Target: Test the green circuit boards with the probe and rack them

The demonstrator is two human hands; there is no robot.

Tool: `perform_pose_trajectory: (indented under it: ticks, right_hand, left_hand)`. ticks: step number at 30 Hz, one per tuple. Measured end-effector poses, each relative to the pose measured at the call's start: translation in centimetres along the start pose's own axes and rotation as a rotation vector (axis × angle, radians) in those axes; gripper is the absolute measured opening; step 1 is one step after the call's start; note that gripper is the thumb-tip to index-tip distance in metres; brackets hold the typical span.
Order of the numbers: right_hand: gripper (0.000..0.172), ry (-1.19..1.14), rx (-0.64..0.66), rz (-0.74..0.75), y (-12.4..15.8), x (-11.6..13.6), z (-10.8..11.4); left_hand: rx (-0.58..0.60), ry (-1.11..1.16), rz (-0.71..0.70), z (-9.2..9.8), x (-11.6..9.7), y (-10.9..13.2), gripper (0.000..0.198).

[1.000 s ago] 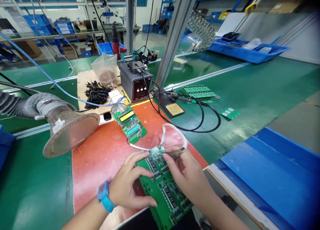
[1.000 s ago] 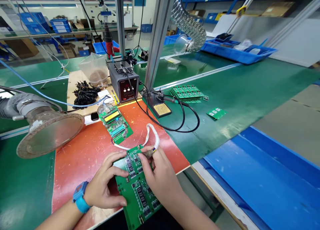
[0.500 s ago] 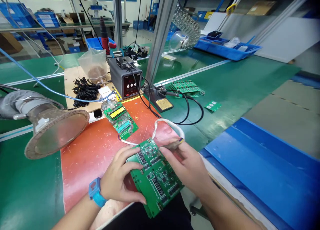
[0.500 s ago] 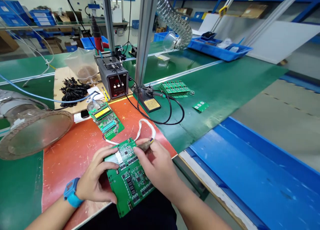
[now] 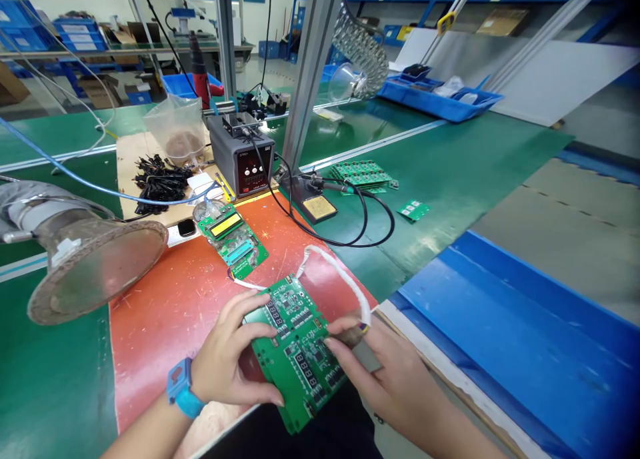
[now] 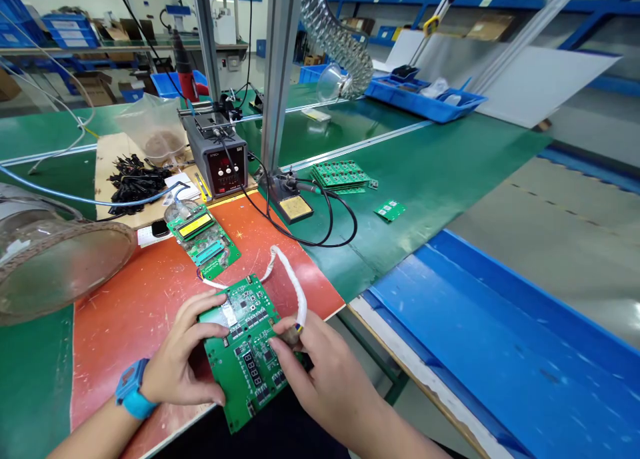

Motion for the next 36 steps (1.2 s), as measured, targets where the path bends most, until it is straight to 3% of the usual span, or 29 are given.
perform_pose_trajectory:
  ticks: [10, 17, 28, 36]
  right_hand:
    - [0.006, 0.052, 0.045, -0.012, 0.1, 0.1, 0.1]
    - [0.007, 0.097, -0.007, 0.036, 0.0, 0.3, 0.1]
    - [0.007, 0.041, -0.009, -0.022, 0.7, -0.4, -0.7]
    - [0.010, 0.062, -0.017, -0.049, 0.0, -0.1, 0.0]
  left_hand:
    - [-0.009, 0.010, 0.018, 0.0, 0.0, 0.0, 0.072]
    - [-0.032, 0.037, 0.023, -0.2, -0.1, 0.0, 0.072]
    - [-0.039, 0.039, 0.024, -0.2, 0.1, -0.1, 0.072]
    - [-0.076, -0.070, 0.027, 0.0, 0.9, 0.9, 0.062]
Point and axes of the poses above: each hand's wrist, its own y-axis away from the middle knuckle, its own z-axis out of the back of the hand, x = y × z, the point moved 2 cm from there along -y, towards the middle knuckle, and after that the axes turned 3 degrees about y, right-handed, at the moved point
